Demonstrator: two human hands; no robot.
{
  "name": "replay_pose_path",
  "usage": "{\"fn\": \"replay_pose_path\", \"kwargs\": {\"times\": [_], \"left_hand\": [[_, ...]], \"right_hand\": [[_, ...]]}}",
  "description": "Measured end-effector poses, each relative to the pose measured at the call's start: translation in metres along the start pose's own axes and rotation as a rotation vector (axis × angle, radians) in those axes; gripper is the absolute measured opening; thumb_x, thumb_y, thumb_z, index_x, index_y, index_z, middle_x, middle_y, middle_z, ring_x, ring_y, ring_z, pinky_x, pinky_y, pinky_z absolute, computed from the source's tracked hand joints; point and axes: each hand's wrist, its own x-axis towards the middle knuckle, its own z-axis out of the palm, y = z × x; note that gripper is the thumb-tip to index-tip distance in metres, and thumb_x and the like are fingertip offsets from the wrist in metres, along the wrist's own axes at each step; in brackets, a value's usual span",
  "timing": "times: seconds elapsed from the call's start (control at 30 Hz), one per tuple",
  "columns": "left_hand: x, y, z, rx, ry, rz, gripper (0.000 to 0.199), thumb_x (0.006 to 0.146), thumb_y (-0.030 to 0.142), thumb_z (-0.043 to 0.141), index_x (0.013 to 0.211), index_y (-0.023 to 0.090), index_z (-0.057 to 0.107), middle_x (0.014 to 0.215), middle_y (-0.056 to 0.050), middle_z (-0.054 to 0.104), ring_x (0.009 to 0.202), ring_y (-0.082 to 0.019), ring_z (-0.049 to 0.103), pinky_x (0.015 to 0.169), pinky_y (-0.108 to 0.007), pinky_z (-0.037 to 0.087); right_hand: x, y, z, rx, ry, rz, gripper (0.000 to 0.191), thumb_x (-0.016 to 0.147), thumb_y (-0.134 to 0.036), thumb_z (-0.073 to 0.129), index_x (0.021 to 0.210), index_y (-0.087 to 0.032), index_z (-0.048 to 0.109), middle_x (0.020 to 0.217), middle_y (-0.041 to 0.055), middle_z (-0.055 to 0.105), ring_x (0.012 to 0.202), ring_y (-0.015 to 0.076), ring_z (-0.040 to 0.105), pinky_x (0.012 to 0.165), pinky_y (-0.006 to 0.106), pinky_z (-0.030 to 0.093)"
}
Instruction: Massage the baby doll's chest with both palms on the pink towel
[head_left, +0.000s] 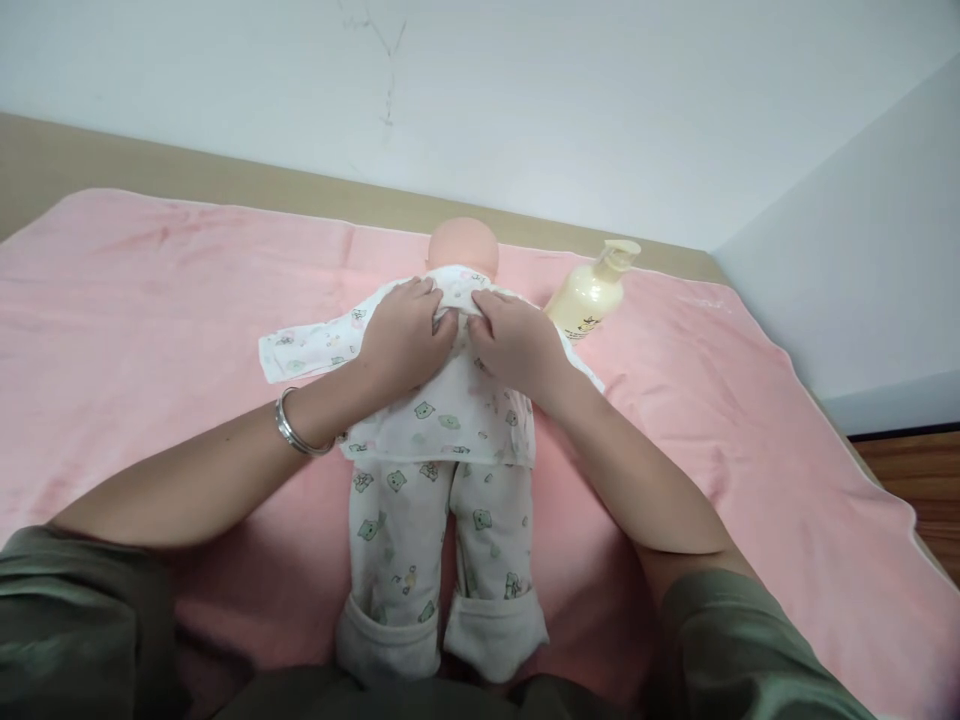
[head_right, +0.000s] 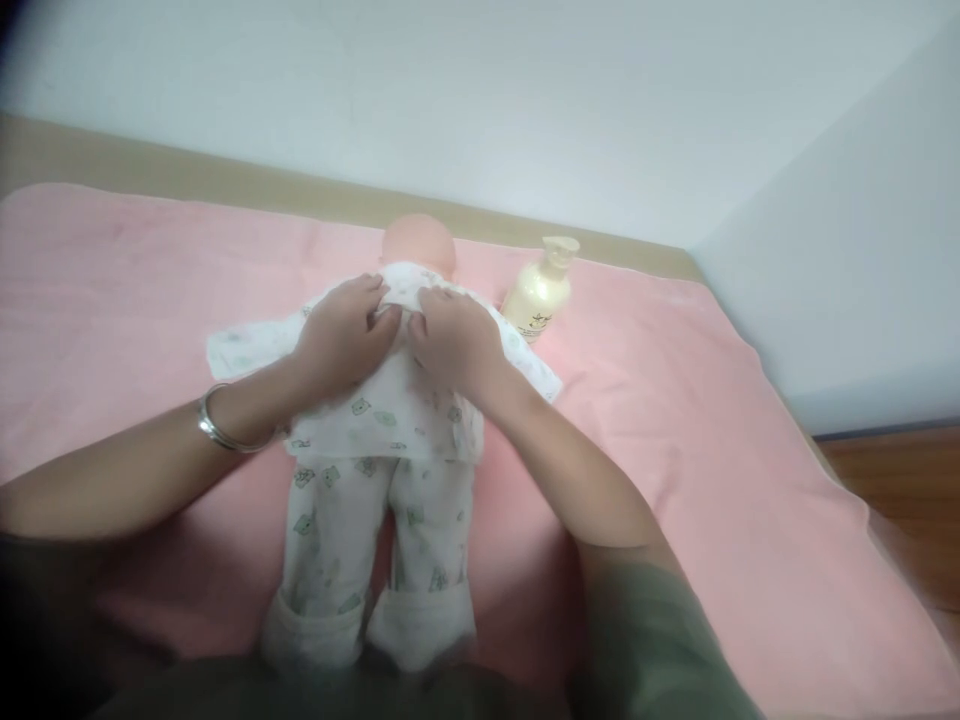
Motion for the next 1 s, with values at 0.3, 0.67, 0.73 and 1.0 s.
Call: {"fn": "replay_pose_path", "kwargs": {"times": [0.3,0.67,0.73,1.0], "left_hand": [[-0.003,0.001,0.001,-0.029,0.009,0.036,0.033,0.093,0.026,0.038,0.091,0.016,0.069,0.108,-0.015,0.069,0.112,-0.031,0.062,0.106,-0.049,0.052],[-0.011,0.004,0.01,-0.023,0.025,0.082,0.044,0.098,0.025,0.03,0.12,0.007,0.064,0.136,-0.02,0.062,0.133,-0.035,0.053,0.117,-0.054,0.042],[-0.014,0.005,0.011,-0.023,0.056,0.111,0.044,0.098,0.024,0.03,0.119,0.006,0.064,0.137,-0.02,0.061,0.136,-0.034,0.052,0.12,-0.052,0.041],[0.002,-0.002,0.003,-0.057,-0.027,0.065,0.035,0.093,0.026,0.035,0.107,0.012,0.064,0.122,-0.017,0.066,0.124,-0.032,0.057,0.116,-0.052,0.044]], "right_hand": [[0.0,-0.005,0.01,0.026,0.02,0.029,0.049,0.104,-0.025,0.029,0.139,-0.001,0.053,0.142,0.0204,0.061,0.136,0.0321,0.054,0.114,0.046,0.046],[0.004,0.0,0.011,0.107,0.016,-0.01,0.047,0.1,-0.021,0.031,0.133,-0.001,0.056,0.141,0.0219,0.06,0.138,0.0341,0.051,0.119,0.055,0.041],[0.007,0.003,0.012,0.117,-0.01,-0.005,0.049,0.099,-0.021,0.031,0.138,0.0,0.052,0.15,0.0217,0.054,0.143,0.0359,0.046,0.121,0.061,0.035],[-0.012,-0.012,0.013,0.023,0.066,-0.084,0.047,0.101,-0.022,0.029,0.129,0.0,0.06,0.139,0.0253,0.061,0.136,0.0353,0.054,0.119,0.054,0.042]]}}
